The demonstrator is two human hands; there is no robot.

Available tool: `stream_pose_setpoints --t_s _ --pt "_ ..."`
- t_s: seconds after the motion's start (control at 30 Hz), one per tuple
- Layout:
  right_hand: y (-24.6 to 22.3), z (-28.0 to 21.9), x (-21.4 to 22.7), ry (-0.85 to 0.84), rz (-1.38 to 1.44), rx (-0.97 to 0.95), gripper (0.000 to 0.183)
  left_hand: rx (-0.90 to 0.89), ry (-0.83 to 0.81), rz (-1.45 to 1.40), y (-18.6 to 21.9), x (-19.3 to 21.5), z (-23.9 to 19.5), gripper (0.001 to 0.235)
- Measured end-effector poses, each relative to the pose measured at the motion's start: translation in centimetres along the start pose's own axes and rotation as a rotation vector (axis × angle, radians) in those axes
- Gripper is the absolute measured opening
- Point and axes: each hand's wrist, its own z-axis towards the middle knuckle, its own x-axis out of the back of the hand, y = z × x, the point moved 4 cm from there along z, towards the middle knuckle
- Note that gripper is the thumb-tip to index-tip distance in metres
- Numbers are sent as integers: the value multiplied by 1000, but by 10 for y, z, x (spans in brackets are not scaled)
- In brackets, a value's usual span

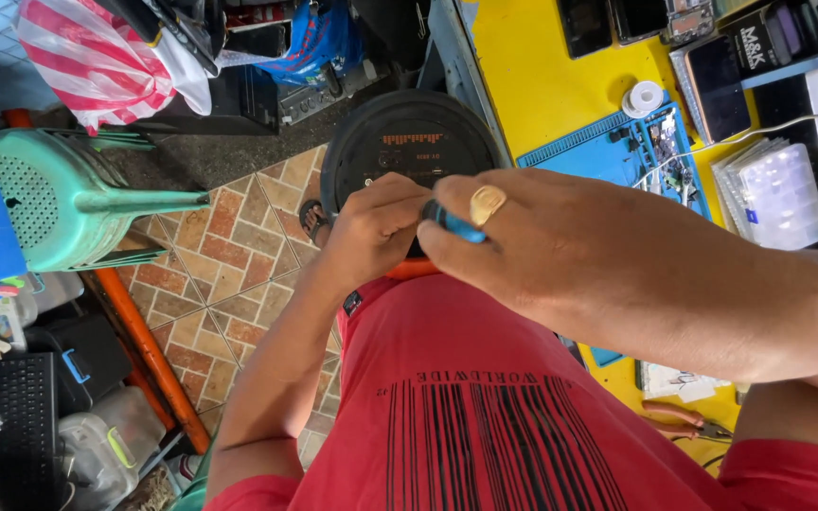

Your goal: The person uses a screwdriver to remove screws from the back panel of a black and orange speaker. They systematically unscrew multiple fasteners and place them on the workbench.

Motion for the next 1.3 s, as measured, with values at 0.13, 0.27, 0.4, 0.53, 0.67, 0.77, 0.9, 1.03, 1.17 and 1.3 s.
stream_pose_setpoints --t_s 0.13,0.27,0.4,0.53,0.67,0.77,0.9,1.03,1.17,1.3 --pt "-3 1 -6 -132 -45 -63 34 17 -71 -58 7 5 12 10" --pt "2 4 -16 -165 -190 -234 79 85 -79 -27 -3 -1 7 8" --pt "5 17 5 36 -76 -166 37 63 -66 125 -19 -6 -9 17" --pt "-2 4 5 -69 101 65 37 79 -154 3 -3 9 9 18" --pt "-5 5 -5 -47 -100 -73 20 101 -182 -28 1 10 13 11" --pt "-7 3 -16 -70 -175 -204 64 146 -165 -25 -8 1 3 11" --pt "-1 17 4 49 -271 -225 49 111 -71 53 -22 -2 -12 16" --pt "-4 4 -1 -1 19 47 48 130 -61 13 -21 1 -11 10" --pt "-3 1 -15 -116 -137 -39 26 144 -120 -26 -9 0 -1 13" --pt "-1 1 -19 -104 -352 -173 77 124 -132 -23 -6 -1 3 12"
